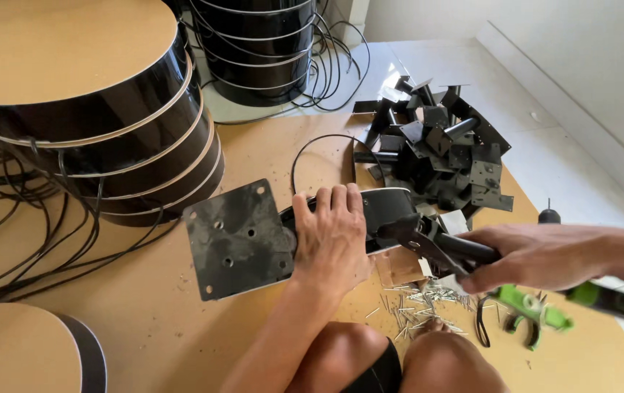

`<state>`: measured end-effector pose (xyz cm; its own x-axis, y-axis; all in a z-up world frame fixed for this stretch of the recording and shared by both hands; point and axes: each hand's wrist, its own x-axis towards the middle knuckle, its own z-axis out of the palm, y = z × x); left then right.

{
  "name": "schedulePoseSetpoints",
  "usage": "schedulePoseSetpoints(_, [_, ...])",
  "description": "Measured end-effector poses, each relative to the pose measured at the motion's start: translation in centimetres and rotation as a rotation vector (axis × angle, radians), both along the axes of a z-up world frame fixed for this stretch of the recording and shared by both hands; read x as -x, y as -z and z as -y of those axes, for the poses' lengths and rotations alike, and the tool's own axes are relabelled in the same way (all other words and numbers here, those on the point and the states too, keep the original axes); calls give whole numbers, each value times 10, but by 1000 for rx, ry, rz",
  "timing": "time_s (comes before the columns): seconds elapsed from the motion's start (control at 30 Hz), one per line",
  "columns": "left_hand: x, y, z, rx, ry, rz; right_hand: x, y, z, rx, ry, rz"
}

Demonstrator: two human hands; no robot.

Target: The person assembles a cylindrical lamp by attaching a metal bracket to the base using a staple gun and a power drill. They then place a circular wooden top onto the lamp body and handle various metal components and wires on the floor.

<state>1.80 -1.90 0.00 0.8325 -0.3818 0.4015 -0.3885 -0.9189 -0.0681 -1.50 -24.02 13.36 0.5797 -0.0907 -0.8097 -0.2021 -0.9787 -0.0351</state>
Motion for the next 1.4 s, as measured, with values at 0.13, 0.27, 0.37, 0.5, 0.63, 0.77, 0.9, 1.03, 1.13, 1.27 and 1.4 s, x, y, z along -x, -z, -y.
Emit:
schedulePoseSetpoints(0.13, [-2,3,9,-6,32,4,-14,-25,-11,181,-194,-121])
schedulePoseSetpoints(0.27, [-3,3,8,-3,59,-5,-19,-19,-4,88,-27,-138])
schedulePoseSetpoints(0.37, [-2,7,8,8,37,24,-10,-9,-6,49,17,-47])
schedulePoseSetpoints(0.5, [-5,11,10,12,16,23,1,15,2,84,-3,48])
schedulePoseSetpoints(0.63, [-2,9,7,45,25,25,8,36,5,61,81,137])
schedulePoseSetpoints(0.77, [2,7,3,60,38,22,16,97,36,-90,152,254])
schedulePoseSetpoints(0.9, [-2,6,1,95,80,45,12,103,41,-216,143,305])
schedulePoseSetpoints(1.03, [1,3,-2,67,89,39,9,29,15,-98,91,61])
schedulePoseSetpoints(1.13, [-2,12,10,104,98,44,-5,-9,6,76,-36,-84])
schedulePoseSetpoints(1.27, [0,8,8,43,120,18,-11,-3,7,113,-141,-150])
schedulePoseSetpoints(1.4, [2,7,4,37,91,64,-1,6,0,105,-11,-61])
